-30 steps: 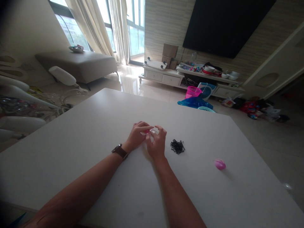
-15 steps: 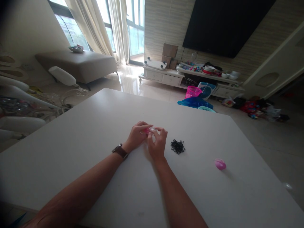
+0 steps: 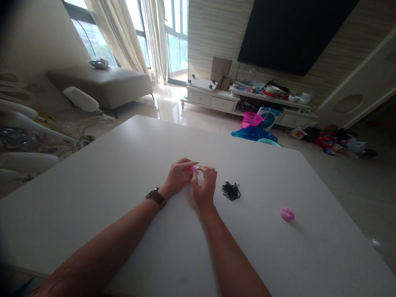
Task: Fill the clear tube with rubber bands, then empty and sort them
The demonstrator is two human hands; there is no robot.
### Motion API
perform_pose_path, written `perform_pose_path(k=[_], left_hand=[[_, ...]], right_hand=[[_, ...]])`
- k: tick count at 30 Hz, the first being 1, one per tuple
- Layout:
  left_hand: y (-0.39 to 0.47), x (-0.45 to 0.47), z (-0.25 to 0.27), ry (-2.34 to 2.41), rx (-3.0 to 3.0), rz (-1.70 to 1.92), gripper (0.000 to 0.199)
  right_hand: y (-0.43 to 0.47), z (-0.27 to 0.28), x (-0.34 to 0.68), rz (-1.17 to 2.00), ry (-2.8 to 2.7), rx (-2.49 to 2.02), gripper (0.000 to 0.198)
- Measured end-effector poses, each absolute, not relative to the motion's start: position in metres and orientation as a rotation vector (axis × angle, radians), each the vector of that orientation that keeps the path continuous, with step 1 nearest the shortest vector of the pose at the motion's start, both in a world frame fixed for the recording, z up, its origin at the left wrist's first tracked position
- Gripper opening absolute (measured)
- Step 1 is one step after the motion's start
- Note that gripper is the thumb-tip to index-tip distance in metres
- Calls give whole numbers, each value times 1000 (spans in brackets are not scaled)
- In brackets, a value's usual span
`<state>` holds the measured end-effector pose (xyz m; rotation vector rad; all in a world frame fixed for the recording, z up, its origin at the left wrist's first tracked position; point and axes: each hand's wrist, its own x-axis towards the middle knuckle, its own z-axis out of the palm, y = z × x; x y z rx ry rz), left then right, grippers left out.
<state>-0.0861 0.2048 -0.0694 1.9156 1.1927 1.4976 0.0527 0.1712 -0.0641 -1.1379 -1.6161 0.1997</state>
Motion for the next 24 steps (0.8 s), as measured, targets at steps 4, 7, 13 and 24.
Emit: perform_pose_path(k=[4,7,13,24], left_hand=[[205,-86,-69,1192,1920,1494,39],[204,-86,-68,1180,1918,1501,39],[202,-86,-66,1163,1891,1483,40],[200,-87,-58,1208,1943,1440,39]], right_hand=[[172,-64,53,227,-1606,-1103,13],[172,-65,52,235,-1610,-1112,11],[171,-64,52,248,-1612,-1108,14],[165,-63,52,297,-1593,-1084,32]])
